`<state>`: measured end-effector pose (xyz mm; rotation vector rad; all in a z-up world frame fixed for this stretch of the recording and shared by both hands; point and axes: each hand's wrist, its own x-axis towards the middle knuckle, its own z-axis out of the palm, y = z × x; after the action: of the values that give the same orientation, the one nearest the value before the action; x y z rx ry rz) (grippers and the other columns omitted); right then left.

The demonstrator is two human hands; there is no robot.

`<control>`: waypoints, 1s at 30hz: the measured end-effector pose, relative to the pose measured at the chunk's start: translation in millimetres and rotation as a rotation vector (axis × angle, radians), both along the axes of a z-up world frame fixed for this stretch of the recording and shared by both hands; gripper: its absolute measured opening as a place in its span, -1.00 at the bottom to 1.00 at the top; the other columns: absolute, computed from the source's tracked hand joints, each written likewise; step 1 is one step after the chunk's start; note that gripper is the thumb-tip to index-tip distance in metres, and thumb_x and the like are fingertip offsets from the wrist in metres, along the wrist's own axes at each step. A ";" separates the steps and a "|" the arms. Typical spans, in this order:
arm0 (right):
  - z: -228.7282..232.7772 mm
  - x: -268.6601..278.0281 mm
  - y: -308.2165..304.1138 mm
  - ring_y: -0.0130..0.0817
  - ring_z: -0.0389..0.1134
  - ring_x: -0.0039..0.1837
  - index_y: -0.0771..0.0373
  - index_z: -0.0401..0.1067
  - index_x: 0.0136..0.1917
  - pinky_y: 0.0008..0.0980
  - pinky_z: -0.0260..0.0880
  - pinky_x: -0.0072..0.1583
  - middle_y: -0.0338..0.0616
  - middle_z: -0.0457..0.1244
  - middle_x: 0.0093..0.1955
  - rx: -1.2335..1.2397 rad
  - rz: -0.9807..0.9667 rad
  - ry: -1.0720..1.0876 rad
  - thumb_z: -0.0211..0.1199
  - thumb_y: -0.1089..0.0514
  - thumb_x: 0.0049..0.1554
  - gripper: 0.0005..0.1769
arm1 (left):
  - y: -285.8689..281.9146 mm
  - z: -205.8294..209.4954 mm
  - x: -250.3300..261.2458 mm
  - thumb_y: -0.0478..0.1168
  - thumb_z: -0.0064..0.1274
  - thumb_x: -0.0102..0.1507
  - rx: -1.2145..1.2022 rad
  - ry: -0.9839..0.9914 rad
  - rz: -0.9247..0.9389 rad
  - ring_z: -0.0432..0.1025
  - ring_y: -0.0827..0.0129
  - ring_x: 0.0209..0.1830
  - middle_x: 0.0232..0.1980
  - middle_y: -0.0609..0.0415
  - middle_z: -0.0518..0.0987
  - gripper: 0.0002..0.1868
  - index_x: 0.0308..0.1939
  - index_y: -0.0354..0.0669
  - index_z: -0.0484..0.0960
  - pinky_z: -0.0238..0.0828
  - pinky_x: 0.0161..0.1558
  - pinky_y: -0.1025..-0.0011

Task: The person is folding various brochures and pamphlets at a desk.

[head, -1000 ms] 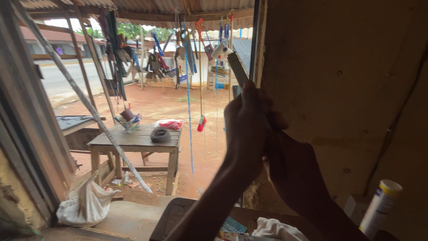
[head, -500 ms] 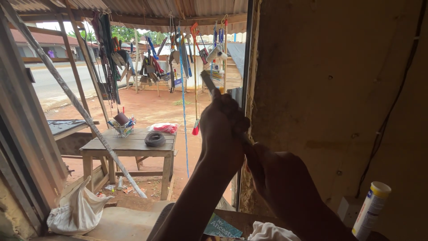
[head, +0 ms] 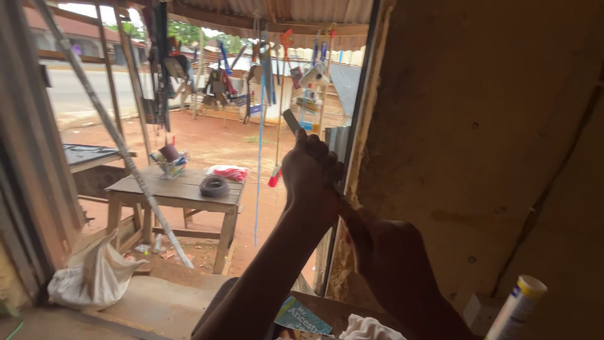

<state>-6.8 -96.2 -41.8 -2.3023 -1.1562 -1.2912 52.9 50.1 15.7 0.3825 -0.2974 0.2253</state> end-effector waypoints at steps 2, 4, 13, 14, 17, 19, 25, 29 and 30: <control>-3.5 6.0 -2.5 -0.39 0.27 -0.50 0.18 0.37 0.47 -0.38 0.32 -0.41 -0.16 0.30 -0.36 -0.110 -0.183 0.073 -0.06 0.08 0.35 -0.52 | -0.4 -0.8 0.6 0.03 -0.32 0.50 -0.017 -0.015 -0.006 -0.10 0.55 -0.72 -0.60 0.31 0.07 -0.54 -0.49 0.05 0.23 -0.16 -0.68 0.53; -1.3 4.6 -1.4 -0.38 0.27 -0.51 0.10 0.35 0.48 -0.36 0.32 -0.42 -0.15 0.28 -0.38 -0.214 -0.372 0.147 -0.02 0.07 0.36 -0.54 | 0.5 -1.9 1.4 0.02 -0.32 0.51 -0.028 -0.027 -0.017 -0.09 0.55 -0.71 -0.59 0.31 0.08 -0.54 -0.49 0.04 0.23 -0.15 -0.67 0.53; 15.4 -17.9 -14.5 -0.33 0.31 -0.48 0.13 0.52 -0.01 -0.30 0.40 -0.37 -0.17 0.29 -0.41 -0.024 -0.245 0.405 0.01 -0.03 0.29 -0.68 | 3.7 11.9 -2.4 0.02 -0.30 0.51 -0.035 -0.040 -0.038 -0.10 0.56 -0.71 -0.60 0.32 0.06 -0.55 -0.49 0.05 0.22 -0.16 -0.68 0.54; 16.5 -18.7 -16.8 -0.34 0.32 -0.45 0.14 0.52 -0.06 -0.30 0.43 -0.33 -0.18 0.30 -0.41 0.022 -0.213 0.503 0.00 -0.06 0.30 -0.65 | 6.3 11.1 -1.5 0.02 -0.31 0.51 -0.039 -0.077 -0.002 -0.08 0.55 -0.70 -0.60 0.31 0.08 -0.55 -0.48 0.04 0.23 -0.13 -0.66 0.53; 21.4 -21.4 -22.4 -0.38 0.34 -0.39 0.15 0.51 -0.16 -0.31 0.50 -0.26 -0.22 0.32 -0.41 0.114 -0.146 0.690 -0.02 -0.11 0.31 -0.57 | 41.9 -7.7 20.5 0.02 -0.32 0.54 -0.048 -0.194 0.103 0.00 0.52 -0.67 -0.58 0.28 0.14 -0.55 -0.44 0.01 0.27 -0.03 -0.60 0.49; 26.6 -22.2 -26.3 -0.39 0.36 -0.36 0.16 0.51 -0.21 -0.32 0.54 -0.23 -0.24 0.32 -0.41 0.162 -0.124 0.772 -0.04 -0.14 0.32 -0.52 | 69.4 -14.2 44.2 0.02 -0.32 0.56 -0.059 -0.280 0.161 0.05 0.50 -0.65 -0.56 0.26 0.18 -0.54 -0.42 -0.01 0.29 0.04 -0.56 0.47; 44.4 -25.9 -10.2 -0.36 0.47 -0.14 0.15 0.55 0.05 -0.31 0.55 -0.10 -0.21 0.48 -0.18 0.326 -0.088 0.435 0.12 -0.06 0.19 -0.67 | 49.4 -6.3 40.6 0.02 -0.34 0.60 -0.060 -0.471 0.264 0.18 0.45 -0.59 -0.53 0.21 0.28 -0.53 -0.36 -0.06 0.35 0.20 -0.47 0.42; 43.0 -18.9 -9.7 -0.33 0.50 -0.03 0.20 0.48 0.16 -0.30 0.54 0.01 -0.16 0.45 -0.03 0.379 -0.031 0.388 0.22 -0.03 0.19 -0.65 | 0.4 3.5 -1.2 0.02 -0.39 0.50 0.142 -0.360 0.159 0.27 0.36 -0.53 -0.49 0.11 0.34 -0.56 -0.32 -0.14 0.40 0.31 -0.37 0.36; 43.7 -18.5 -10.0 -0.34 0.53 -0.02 0.20 0.47 0.18 -0.29 0.54 0.03 -0.16 0.46 -0.01 0.389 -0.022 0.402 0.25 -0.03 0.18 -0.62 | -9.3 6.1 -11.2 0.02 -0.38 0.48 0.221 -0.316 0.121 0.29 0.35 -0.51 -0.47 0.10 0.36 -0.57 -0.30 -0.16 0.43 0.32 -0.36 0.35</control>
<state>-25.2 -106.2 1.9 -2.1471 -0.6800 -0.8996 41.6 40.8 21.9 0.5852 -0.6140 0.3749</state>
